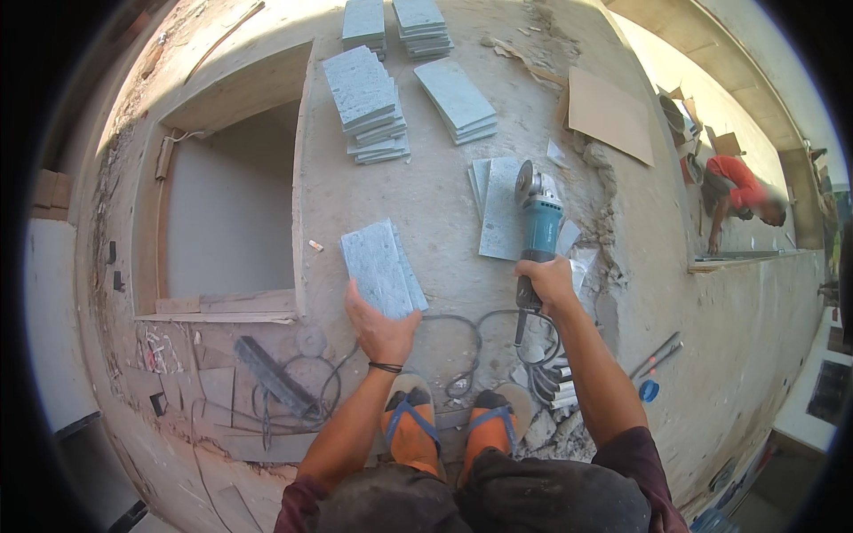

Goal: The person holds an angle grinder and cuts a piece of light blue tile on a concrete surface.

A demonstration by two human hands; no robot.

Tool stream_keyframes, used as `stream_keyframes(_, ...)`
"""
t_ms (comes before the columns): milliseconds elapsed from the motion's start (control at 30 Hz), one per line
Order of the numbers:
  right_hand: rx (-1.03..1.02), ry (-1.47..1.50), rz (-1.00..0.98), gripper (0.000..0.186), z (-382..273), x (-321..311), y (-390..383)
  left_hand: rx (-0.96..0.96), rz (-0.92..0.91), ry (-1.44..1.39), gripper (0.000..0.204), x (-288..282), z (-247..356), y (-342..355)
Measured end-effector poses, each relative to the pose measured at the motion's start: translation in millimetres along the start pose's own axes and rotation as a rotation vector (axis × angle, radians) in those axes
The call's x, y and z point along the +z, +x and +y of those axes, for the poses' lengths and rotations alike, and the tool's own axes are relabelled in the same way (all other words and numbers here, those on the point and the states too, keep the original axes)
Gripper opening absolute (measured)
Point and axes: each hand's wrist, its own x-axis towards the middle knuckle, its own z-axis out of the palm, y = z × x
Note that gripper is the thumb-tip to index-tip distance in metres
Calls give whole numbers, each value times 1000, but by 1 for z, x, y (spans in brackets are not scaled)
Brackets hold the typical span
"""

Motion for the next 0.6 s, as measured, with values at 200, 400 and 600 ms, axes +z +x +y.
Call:
stream_keyframes(200, 19, 10, 45, 14, -8, 10, -2, -41, -27, 8, 121, 6, -11, -5)
stream_keyframes(400, -7, 19, 68, 19, 3, 10, 15, -12, -35, 4, 121, 12, -12, -6)
stream_keyframes(600, 27, -29, 99, 23, 8, 14, 21, -5, -41, 10, 120, 12, -13, -7)
